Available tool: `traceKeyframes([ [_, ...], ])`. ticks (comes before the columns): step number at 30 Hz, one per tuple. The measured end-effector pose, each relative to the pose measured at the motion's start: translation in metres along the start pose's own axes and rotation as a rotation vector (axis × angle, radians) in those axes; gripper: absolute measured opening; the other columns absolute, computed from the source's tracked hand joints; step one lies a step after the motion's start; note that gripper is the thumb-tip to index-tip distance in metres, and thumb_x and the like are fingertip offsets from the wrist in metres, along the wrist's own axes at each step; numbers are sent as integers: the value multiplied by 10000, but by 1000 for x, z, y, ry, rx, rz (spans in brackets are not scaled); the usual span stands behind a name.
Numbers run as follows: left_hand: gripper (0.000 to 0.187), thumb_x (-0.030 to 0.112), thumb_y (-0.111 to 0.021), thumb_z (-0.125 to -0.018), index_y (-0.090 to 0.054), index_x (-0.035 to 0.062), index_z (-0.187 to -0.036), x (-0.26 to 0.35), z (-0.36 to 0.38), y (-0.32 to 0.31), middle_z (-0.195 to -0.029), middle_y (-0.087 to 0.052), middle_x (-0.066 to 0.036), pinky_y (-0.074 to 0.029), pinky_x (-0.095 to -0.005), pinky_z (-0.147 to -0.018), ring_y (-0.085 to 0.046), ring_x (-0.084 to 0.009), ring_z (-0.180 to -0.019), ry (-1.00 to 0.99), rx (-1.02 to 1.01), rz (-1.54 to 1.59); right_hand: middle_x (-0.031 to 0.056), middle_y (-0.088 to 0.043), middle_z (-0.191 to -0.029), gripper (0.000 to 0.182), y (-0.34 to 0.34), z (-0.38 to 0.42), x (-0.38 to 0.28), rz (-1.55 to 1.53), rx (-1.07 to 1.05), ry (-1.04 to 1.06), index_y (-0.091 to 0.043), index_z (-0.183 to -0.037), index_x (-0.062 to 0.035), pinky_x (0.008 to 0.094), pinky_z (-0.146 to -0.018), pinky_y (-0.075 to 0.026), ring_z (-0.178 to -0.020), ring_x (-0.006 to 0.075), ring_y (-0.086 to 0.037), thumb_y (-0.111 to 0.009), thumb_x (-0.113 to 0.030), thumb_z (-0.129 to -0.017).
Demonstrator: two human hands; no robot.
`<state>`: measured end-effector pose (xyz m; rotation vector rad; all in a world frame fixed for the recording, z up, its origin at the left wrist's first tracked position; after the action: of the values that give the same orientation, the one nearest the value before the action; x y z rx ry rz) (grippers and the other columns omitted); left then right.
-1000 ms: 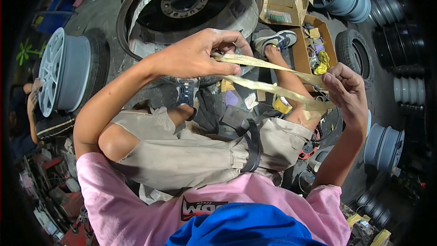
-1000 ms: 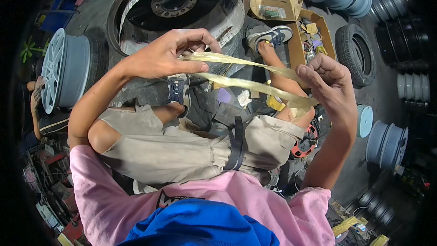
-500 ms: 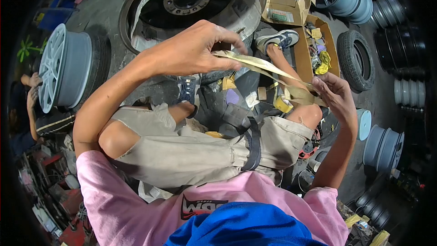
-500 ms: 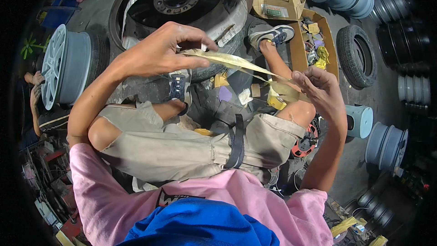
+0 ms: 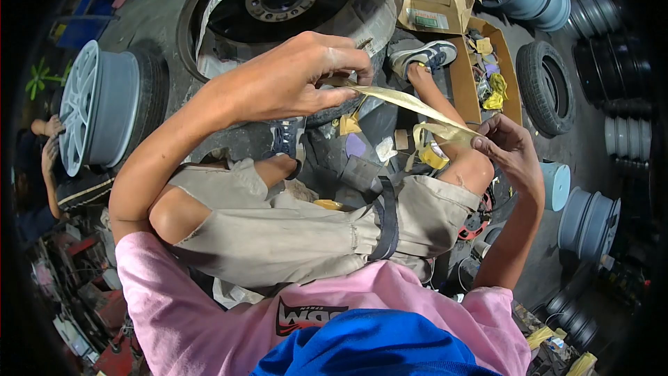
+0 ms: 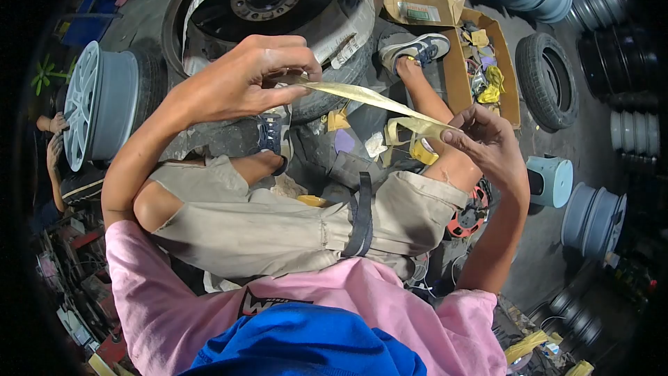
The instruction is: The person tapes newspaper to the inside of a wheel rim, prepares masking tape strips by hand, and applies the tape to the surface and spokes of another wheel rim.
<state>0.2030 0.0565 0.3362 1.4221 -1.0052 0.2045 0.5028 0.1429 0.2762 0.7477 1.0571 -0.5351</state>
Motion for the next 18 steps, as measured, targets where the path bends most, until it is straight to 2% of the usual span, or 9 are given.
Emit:
traceKeyframes([
  [2, 195, 78, -711, -895, -678, -24, -1057, 1, 1, 1, -932, -663, -128, -502, -385, -699, -651, -263, -810, -33, 34, 10, -31, -632, -820, 203, 3, -1, 3, 29, 20, -30, -684, -950, -12, 214, -674, -427, -766, 43, -554, -794, -182, -944],
  [4, 205, 107, -730, -907, -709, -28, -1059, -2, 1, -2, -918, -679, -146, -514, -394, -714, -658, -298, -806, 64, -23, 70, -33, -635, -821, 214, 7, -5, 12, 4, 8, -20, -691, -954, -14, 220, -676, -428, -770, 42, -553, -779, -208, -958],
  [8, 227, 124, -731, -912, -718, -37, -1071, -7, 6, -6, -912, -691, -154, -522, -396, -733, -670, -315, -823, 51, -35, 19, -48, -633, -818, 253, 2, -14, 33, -25, -44, -43, -706, -966, -21, 236, -687, -427, -758, 44, -535, -735, -271, -993],
  [9, 236, 138, -732, -916, -723, -38, -1073, -7, 7, -6, -926, -702, -156, -525, -396, -743, -676, -313, -836, 57, -57, 5, -48, -633, -818, 253, 1, -14, 32, -25, -45, -44, -706, -966, -21, 236, -687, -427, -758, 44, -535, -735, -271, -993],
  [11, 245, 152, -732, -920, -727, -39, -1074, -5, 7, -5, -941, -712, -158, -528, -396, -754, -682, -310, -849, 62, -80, -6, -55, -632, -822, 237, -13, -13, 30, 9, -176, -59, -712, -978, -29, 236, -697, -424, -755, 50, -527, -735, -264, -992],
  [13, 249, 177, -730, -933, -738, -38, -1058, -13, 8, -7, -935, -727, -159, -527, -380, -775, -675, -297, -832, 215, -154, 39, -49, -632, -840, 239, -18, -10, 27, -14, -214, -62, -713, -970, -26, 243, -713, -434, -782, 57, -535, -741, -263, -986],
  [15, 251, 189, -724, -944, -740, -36, -1056, -13, 9, -6, -923, -732, -155, -522, -368, -780, -666, -279, -817, 195, -221, 73, -41, -639, -863, 216, -27, -8, 27, -134, -341, -50, -712, -953, -23, 253, -739, -445, -814, 61, -548, -776, -229, -955],
  [18, 263, 212, -708, -966, -740, -35, -1050, -13, 12, -13, -887, -733, -137, -507, -347, -778, -642, -232, -789, 184, -318, 182, -18, -595, -868, 178, -35, -4, 29, -102, -387, -25, -677, -897, -35, 253, -754, -421, -822, 85, -548, -805, -158, -906],
])
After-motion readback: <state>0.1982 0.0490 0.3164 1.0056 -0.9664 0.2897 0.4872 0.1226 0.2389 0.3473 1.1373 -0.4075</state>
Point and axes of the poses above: each hand's wrist, its own z-axis away from the middle knuckle, its own y-axis out of the back of the hand, x = y × z, the point moved 8 cm from there along -z, towards the middle knuckle
